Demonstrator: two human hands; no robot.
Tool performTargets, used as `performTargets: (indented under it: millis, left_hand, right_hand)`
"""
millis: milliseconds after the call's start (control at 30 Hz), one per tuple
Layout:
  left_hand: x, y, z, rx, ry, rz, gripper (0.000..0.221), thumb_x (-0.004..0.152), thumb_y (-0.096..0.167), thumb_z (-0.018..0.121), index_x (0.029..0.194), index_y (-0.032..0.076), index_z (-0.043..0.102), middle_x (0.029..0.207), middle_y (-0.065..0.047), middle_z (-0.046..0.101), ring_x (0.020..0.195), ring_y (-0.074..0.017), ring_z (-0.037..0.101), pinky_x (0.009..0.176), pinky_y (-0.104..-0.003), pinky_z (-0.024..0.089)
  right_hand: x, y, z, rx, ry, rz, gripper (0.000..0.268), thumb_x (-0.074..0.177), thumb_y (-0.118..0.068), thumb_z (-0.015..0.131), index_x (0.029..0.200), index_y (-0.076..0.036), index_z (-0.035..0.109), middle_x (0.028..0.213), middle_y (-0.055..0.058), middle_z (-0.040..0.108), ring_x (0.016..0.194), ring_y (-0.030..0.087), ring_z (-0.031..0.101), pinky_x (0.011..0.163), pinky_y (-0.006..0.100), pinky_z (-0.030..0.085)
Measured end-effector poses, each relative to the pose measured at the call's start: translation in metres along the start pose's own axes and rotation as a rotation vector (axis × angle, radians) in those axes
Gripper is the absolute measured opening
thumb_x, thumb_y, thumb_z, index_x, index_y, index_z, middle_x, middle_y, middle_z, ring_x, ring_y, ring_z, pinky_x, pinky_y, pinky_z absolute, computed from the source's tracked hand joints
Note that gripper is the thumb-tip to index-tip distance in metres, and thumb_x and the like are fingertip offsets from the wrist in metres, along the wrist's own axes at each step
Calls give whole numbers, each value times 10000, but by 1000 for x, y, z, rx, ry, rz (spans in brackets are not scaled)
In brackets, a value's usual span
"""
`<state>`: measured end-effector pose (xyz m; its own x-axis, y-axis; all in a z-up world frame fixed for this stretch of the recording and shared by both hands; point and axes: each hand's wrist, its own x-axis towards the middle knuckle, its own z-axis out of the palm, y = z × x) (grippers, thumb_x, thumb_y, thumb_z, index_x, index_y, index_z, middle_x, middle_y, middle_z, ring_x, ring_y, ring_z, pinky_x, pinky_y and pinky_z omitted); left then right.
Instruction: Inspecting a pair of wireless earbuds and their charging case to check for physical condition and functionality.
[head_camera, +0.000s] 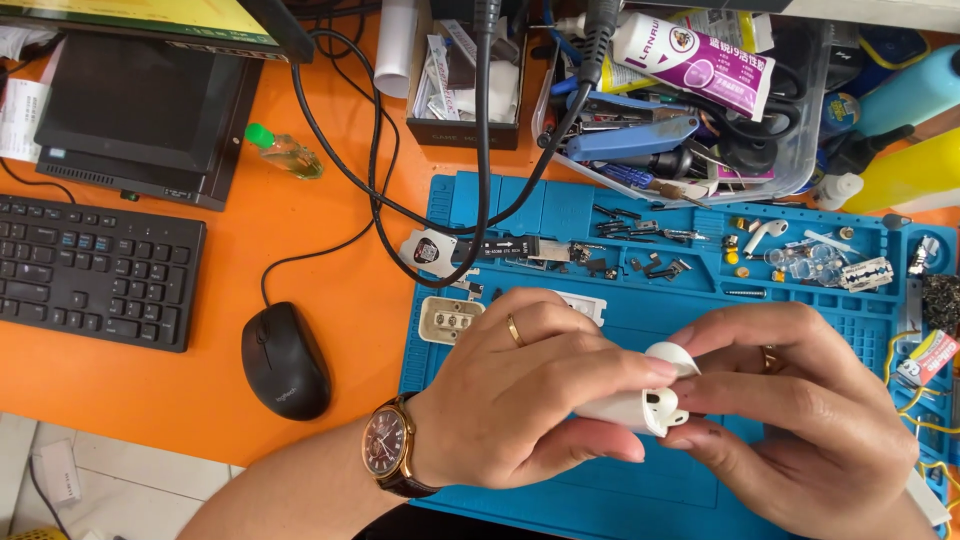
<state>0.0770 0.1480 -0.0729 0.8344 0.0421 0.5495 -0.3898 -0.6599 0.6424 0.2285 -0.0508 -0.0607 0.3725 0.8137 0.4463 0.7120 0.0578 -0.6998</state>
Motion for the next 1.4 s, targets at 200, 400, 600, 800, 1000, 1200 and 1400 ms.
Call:
performTargets:
  millis: [200, 400, 600, 800, 1000, 1200, 1400]
  left_hand:
    - [-1, 0, -2, 16, -84, -7, 418, 1216, 438, 367, 1520, 200, 527, 1082, 85, 710, 1048, -190, 668, 1100, -383, 516]
    - [5, 2, -5, -170, -74, -50, 375, 1196, 380, 407, 1418, 131, 579, 1339, 3, 754, 998, -228, 747, 1057, -388, 524]
    - [5, 5, -5, -236, -22, -87, 382, 1193, 396, 425, 1403, 113, 574, 1271, -27, 769, 921, -223, 726, 1048, -410, 562]
    - [3, 5, -4, -197, 1, -112, 360, 1140, 424, 510, 1340, 145, 620, 1171, 0, 754, 1023, -239, 726, 1025, -393, 572]
    - [2, 5, 0, -238, 32, -145, 321, 1117, 438, 559, 1299, 178, 606, 1105, 0, 752, 1029, -239, 744, 1019, -395, 571]
    - [1, 6, 0, -244, 32, -155, 310, 1110, 437, 572, 1290, 187, 610, 1092, 3, 746, 1036, -239, 740, 1019, -392, 568]
    - [2, 6, 0, -247, 40, -140, 305, 1104, 424, 590, 1283, 178, 612, 1081, 6, 745, 1020, -233, 744, 1015, -390, 573]
  right_hand:
    - [-4, 3, -1, 19, -27, 12, 279, 829, -284, 749, 1019, -82, 718, 1147, 206, 701, 934, 218, 782, 712, 249, 647]
    - [0, -4, -6, 109, -67, 121, 255, 846, -315, 717, 1001, -113, 703, 1126, 172, 737, 967, 216, 786, 761, 266, 652]
    - [-9, -1, -8, 278, -50, 259, 283, 878, -319, 697, 1053, -101, 654, 1199, 210, 755, 1066, 282, 830, 815, 337, 702]
    - [-11, -4, -9, 390, 7, 336, 292, 909, -285, 674, 1088, -63, 608, 1195, 252, 763, 886, 257, 888, 557, 205, 816]
    - [-14, -3, -11, 461, 46, 404, 285, 948, -288, 653, 1098, -57, 581, 1165, 260, 783, 654, 240, 898, 551, 237, 810]
    - [-14, -2, -11, 466, 50, 411, 297, 950, -312, 657, 1095, -64, 579, 1147, 255, 790, 603, 224, 888, 551, 237, 802]
    - [-12, -3, -11, 463, 45, 416, 298, 945, -316, 662, 1088, -66, 588, 1144, 251, 793, 602, 226, 897, 548, 238, 808]
